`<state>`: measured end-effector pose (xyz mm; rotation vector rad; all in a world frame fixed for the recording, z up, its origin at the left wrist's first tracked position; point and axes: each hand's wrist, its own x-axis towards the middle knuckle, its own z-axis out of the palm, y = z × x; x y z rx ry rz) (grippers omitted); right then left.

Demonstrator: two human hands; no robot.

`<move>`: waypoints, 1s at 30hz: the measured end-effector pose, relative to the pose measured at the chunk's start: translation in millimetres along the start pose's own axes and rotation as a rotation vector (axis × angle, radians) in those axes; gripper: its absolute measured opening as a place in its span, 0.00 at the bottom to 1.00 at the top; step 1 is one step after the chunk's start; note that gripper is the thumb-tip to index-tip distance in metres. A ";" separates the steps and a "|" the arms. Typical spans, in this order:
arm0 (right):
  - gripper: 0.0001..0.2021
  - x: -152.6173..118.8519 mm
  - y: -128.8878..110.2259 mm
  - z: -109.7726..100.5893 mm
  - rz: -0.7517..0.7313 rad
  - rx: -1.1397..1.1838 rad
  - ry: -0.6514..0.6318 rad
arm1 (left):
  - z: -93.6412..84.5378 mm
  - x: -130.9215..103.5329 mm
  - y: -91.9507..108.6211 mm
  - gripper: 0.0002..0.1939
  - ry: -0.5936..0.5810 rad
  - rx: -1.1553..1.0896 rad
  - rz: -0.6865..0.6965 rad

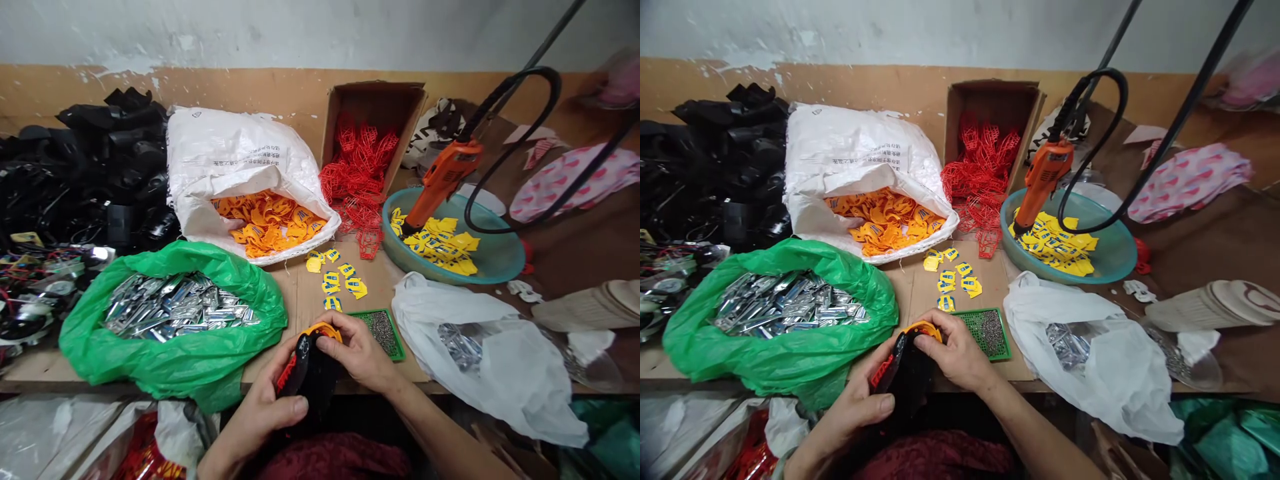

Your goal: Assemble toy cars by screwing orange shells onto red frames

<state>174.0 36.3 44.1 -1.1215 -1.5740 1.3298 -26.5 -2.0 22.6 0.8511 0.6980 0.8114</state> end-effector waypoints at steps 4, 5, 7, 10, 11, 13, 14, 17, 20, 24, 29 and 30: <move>0.03 -0.1 -5.7 -0.7 -0.019 -0.127 0.058 | 10.2 0.3 -5.1 0.44 0.082 -0.081 -0.037; 0.03 0.3 -7.8 -1.2 -0.026 -0.135 0.058 | 12.2 0.2 -5.2 0.44 0.091 -0.098 -0.045; 0.03 1.0 -12.1 -1.9 -0.041 -0.118 0.031 | 14.4 0.4 -4.2 0.45 0.077 -0.135 -0.057; 0.04 2.1 -15.4 -1.0 -0.084 -0.066 -0.044 | 13.5 2.1 -1.5 0.42 0.002 -0.258 -0.131; 0.04 2.5 -15.1 0.0 -0.102 -0.038 -0.069 | 12.6 2.9 -0.8 0.39 -0.026 -0.312 -0.191; 0.04 3.2 -11.7 2.7 -0.136 0.046 -0.108 | 11.0 4.6 -0.8 0.34 -0.093 -0.387 -0.341; 0.05 3.6 -8.9 4.2 -0.150 0.101 -0.114 | 10.7 5.5 -1.6 0.33 -0.131 -0.402 -0.414; 0.09 4.3 0.5 7.6 -0.157 0.240 -0.084 | 11.3 8.0 -6.5 0.29 -0.189 -0.422 -0.486; 0.10 4.2 6.4 8.1 -0.154 0.263 -0.057 | 12.8 10.6 -11.4 0.24 -0.097 -0.491 -0.422; 0.14 2.2 8.9 5.7 -0.047 0.300 0.014 | 14.6 12.5 -7.9 0.14 0.135 -0.524 -0.246; 0.19 -2.4 7.2 6.6 0.155 0.424 0.042 | 16.9 14.9 4.1 0.22 0.279 -0.301 -0.092; 0.19 -2.9 6.4 7.6 0.150 0.397 0.011 | 17.2 15.7 5.1 0.22 0.317 -0.262 -0.075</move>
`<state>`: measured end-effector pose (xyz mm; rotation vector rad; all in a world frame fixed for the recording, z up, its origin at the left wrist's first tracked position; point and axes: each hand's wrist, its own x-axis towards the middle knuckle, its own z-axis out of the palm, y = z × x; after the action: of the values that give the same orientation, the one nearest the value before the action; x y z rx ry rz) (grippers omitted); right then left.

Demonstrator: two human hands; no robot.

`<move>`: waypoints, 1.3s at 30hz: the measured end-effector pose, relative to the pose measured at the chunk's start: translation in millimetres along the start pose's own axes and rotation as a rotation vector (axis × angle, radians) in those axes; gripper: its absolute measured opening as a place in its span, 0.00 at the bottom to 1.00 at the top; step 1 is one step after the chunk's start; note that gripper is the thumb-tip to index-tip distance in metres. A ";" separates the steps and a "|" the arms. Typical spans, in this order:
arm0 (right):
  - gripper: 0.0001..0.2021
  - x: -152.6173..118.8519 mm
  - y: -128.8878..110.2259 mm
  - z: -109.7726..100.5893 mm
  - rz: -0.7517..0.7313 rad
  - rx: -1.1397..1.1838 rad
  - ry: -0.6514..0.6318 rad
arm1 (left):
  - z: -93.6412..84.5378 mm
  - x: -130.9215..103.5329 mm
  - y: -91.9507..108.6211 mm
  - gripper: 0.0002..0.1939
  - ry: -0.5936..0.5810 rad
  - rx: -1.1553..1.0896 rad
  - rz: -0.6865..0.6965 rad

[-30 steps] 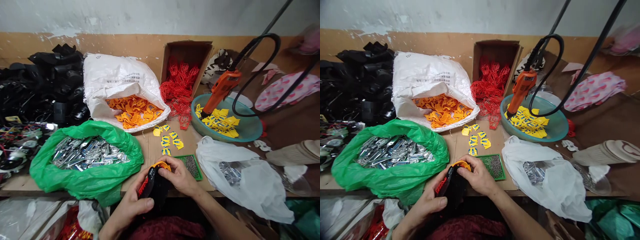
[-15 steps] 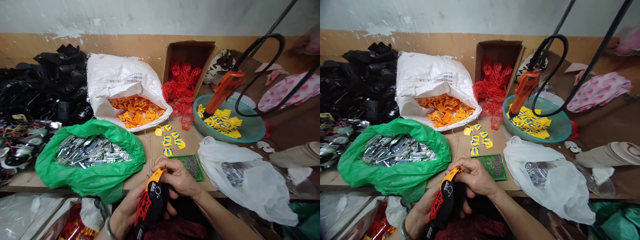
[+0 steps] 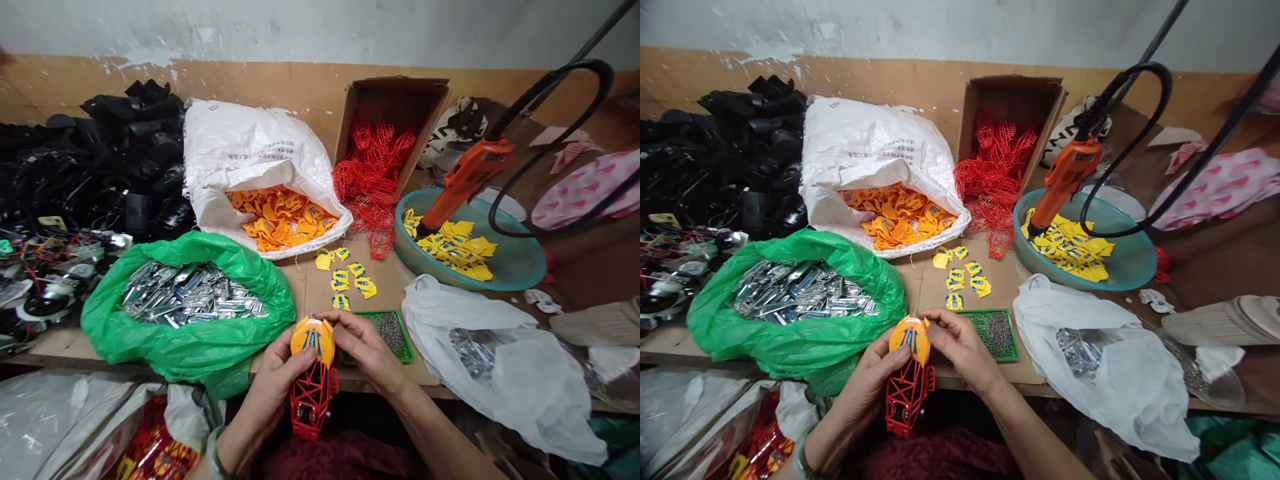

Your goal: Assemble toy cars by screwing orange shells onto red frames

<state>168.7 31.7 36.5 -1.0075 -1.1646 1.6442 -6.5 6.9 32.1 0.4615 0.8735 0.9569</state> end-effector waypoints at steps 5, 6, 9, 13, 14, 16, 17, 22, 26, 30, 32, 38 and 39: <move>0.17 2.0 0.2 5.1 0.005 -0.046 -0.010 | 2.6 2.6 -0.7 0.24 0.059 0.006 0.004; 0.17 2.6 0.3 5.9 0.008 -0.052 -0.009 | 3.2 2.6 -1.2 0.24 0.060 -0.008 -0.001; 0.17 2.2 0.0 7.6 0.002 -0.088 -0.026 | 5.5 1.9 -2.1 0.24 0.057 -0.014 0.000; 0.17 1.1 -1.5 -4.6 -0.092 -0.306 0.099 | 6.6 2.1 -3.3 0.23 0.069 -0.022 -0.048; 0.16 2.1 -2.3 -13.1 -0.144 -0.405 0.176 | 6.2 3.0 -4.2 0.22 0.074 -0.028 -0.061; 0.14 5.9 -4.3 -36.0 -0.236 -0.653 0.332 | 4.8 6.1 -6.6 0.22 0.083 -0.036 -0.073; 0.13 8.7 -5.6 -49.2 -0.248 -0.795 0.386 | 4.0 8.2 -8.2 0.23 0.089 -0.038 -0.070; 0.13 25.2 -10.3 -99.3 -0.109 -1.261 0.397 | 3.5 21.0 -14.9 0.22 0.101 -0.043 -0.042; 0.12 41.2 -7.7 -106.1 -0.055 -1.348 0.356 | 7.4 29.1 -17.1 0.22 0.079 -0.035 -0.030; 0.13 57.3 -2.9 -105.4 -0.044 -1.363 0.322 | 6.7 34.7 -18.9 0.23 0.048 -0.043 -0.025; 0.13 62.3 -0.8 -106.1 -0.060 -1.342 0.323 | 4.3 36.4 -20.1 0.23 0.019 -0.050 -0.035; 0.11 52.3 -8.8 -110.9 -0.272 -1.187 0.470 | -3.2 35.4 -26.2 0.22 0.012 -0.052 0.017; 0.12 47.8 -14.8 -112.6 -0.323 -1.161 0.541 | -4.4 34.8 -27.9 0.22 0.006 -0.050 0.028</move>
<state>262.1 109.8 17.7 -1.6834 -1.7627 0.2676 14.1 21.9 -4.8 0.4295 0.8489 1.0042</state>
